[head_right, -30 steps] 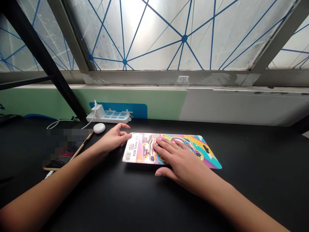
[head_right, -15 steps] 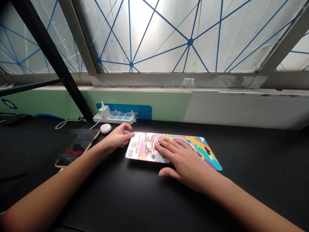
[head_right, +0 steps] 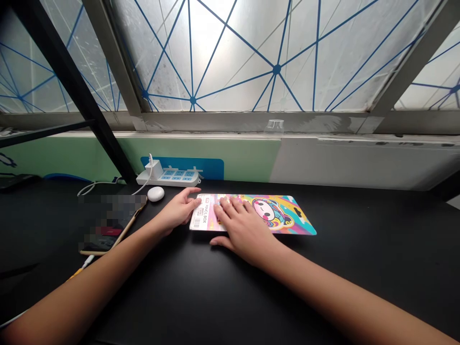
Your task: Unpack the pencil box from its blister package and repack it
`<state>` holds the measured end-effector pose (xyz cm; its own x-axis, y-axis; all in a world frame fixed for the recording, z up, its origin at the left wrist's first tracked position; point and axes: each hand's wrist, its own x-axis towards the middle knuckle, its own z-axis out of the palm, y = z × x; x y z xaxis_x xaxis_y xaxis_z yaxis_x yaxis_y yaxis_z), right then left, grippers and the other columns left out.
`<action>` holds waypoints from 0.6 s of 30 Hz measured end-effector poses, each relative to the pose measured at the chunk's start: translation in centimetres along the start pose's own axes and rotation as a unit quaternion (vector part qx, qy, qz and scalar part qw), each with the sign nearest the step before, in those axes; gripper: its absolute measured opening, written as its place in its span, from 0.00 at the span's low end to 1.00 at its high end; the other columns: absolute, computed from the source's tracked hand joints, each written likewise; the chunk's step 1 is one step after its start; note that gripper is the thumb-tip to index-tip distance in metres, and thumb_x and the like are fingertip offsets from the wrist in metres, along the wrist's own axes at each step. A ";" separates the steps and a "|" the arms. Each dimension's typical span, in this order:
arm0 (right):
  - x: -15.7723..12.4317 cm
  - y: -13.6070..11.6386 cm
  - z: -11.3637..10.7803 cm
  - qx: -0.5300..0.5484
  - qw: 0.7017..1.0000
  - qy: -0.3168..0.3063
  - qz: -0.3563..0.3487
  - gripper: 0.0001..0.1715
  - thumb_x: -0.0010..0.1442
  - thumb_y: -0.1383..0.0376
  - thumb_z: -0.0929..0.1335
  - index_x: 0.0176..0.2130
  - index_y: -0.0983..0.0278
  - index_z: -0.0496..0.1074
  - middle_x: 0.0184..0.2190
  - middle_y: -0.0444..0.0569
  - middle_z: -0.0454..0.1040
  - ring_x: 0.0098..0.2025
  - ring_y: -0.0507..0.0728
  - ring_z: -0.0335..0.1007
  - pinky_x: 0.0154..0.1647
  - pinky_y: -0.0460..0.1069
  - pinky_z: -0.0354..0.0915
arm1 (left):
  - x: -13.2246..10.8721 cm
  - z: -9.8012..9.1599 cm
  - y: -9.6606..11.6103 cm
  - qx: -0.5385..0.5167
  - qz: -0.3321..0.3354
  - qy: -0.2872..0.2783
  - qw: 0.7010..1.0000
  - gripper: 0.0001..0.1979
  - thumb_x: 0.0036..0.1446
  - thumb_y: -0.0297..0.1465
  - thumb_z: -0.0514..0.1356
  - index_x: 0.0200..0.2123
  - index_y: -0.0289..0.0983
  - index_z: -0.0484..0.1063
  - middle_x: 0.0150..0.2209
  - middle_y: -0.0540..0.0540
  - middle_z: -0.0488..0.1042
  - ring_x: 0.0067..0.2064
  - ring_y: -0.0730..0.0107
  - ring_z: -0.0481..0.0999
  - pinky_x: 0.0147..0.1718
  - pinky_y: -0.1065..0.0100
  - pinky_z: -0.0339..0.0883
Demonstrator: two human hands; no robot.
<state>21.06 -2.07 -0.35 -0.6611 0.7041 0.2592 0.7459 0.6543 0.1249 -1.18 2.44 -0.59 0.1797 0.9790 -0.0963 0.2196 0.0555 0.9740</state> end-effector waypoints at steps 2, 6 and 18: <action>1.1 -1.5 0.2 0.005 1.000 0.000 -0.014 0.45 0.64 0.44 0.67 0.68 0.69 0.60 0.68 0.66 0.61 0.69 0.78 0.55 0.63 0.71 0.60 | 0.0 0.1 -0.1 -0.006 0.003 0.002 1.000 0.20 0.65 0.35 0.60 0.58 0.36 0.63 0.21 0.59 0.62 0.17 0.78 0.59 0.15 0.75 0.53; 2.3 -3.0 0.6 0.019 1.000 0.002 -0.018 0.48 0.64 0.44 0.68 0.69 0.69 0.58 0.69 0.67 0.59 0.70 0.77 0.52 0.65 0.71 0.59 | 0.1 0.1 -0.3 -0.018 0.015 0.012 1.000 0.19 0.65 0.36 0.60 0.56 0.38 0.64 0.23 0.58 0.63 0.19 0.78 0.60 0.17 0.75 0.55; -2.4 2.2 -0.3 0.046 0.998 -0.030 0.002 0.46 0.64 0.44 0.68 0.71 0.60 0.55 0.71 0.59 0.56 0.72 0.72 0.51 0.67 0.70 0.57 | 0.7 -0.5 -0.2 0.018 0.022 -0.002 1.000 0.24 0.59 0.39 0.63 0.56 0.38 0.68 0.24 0.54 0.69 0.19 0.75 0.64 0.17 0.74 0.54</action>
<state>24.33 -2.42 -0.45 -0.6635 0.7208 0.2005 0.7401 0.6716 0.0346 -1.53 3.20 -0.72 0.1932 0.9796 -0.0546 0.2466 0.0054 0.9691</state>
